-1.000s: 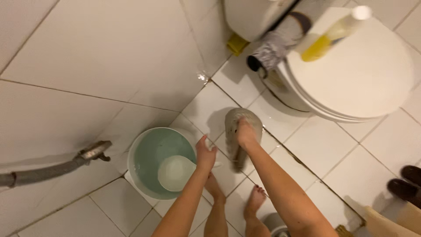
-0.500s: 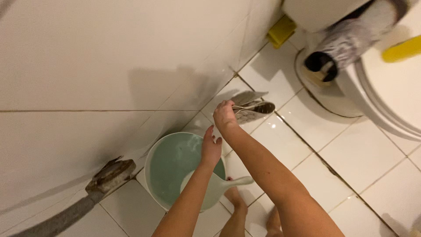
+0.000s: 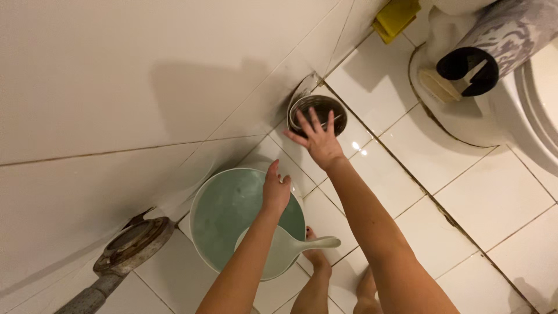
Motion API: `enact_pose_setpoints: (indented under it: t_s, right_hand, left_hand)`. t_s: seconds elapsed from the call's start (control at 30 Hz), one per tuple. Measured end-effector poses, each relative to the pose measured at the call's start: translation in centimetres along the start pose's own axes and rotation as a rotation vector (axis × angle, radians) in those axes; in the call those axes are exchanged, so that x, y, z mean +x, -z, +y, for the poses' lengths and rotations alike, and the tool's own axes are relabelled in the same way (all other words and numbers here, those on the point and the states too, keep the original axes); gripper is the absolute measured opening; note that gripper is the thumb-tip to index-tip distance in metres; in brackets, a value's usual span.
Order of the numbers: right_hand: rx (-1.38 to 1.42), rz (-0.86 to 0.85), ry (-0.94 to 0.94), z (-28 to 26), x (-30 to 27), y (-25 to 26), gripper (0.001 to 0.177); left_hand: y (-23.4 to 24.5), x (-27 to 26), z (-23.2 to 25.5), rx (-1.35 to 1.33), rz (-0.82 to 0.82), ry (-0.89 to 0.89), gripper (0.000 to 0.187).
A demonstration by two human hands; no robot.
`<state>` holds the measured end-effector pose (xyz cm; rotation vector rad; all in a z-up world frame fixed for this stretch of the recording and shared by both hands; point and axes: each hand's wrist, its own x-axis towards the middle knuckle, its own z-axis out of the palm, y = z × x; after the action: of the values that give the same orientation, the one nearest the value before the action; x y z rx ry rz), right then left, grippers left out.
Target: The person scrubs the tiled bathroom walls and floor using a long-handled mop, then rinses a bath mat in a bucket of water and pours water over the bathroom floor.
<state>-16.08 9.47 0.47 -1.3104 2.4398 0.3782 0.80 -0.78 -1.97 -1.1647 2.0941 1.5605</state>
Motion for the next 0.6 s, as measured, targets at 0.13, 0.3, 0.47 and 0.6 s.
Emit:
enact_pose_setpoints:
  t_s: [0.13, 0.3, 0.47, 0.6]
  right_hand:
    - [-0.027, -0.051, 0.078, -0.7, -1.9, 0.5, 0.1]
    - [0.07, 0.223, 0.126, -1.4, -2.3, -0.4, 0.086]
    - [0.502, 0.147, 0.137, -9.2, -5.5, -5.8, 0.038]
    - [0.456, -0.028, 0.064, -19.1, -12.0, -11.1, 0.066]
  left_hand:
    - [-0.2, -0.7, -1.4, 0.102, -0.032, 0.023, 0.062]
    - [0.4, -1.0, -3.8, 0.202, 0.059, -0.068, 0.06]
    - [2.4, -1.9, -3.6, 0.01, 0.12, 0.048, 0.041]
    - [3.7, -1.9, -4.2, 0.1, 0.158, -0.235, 0.034]
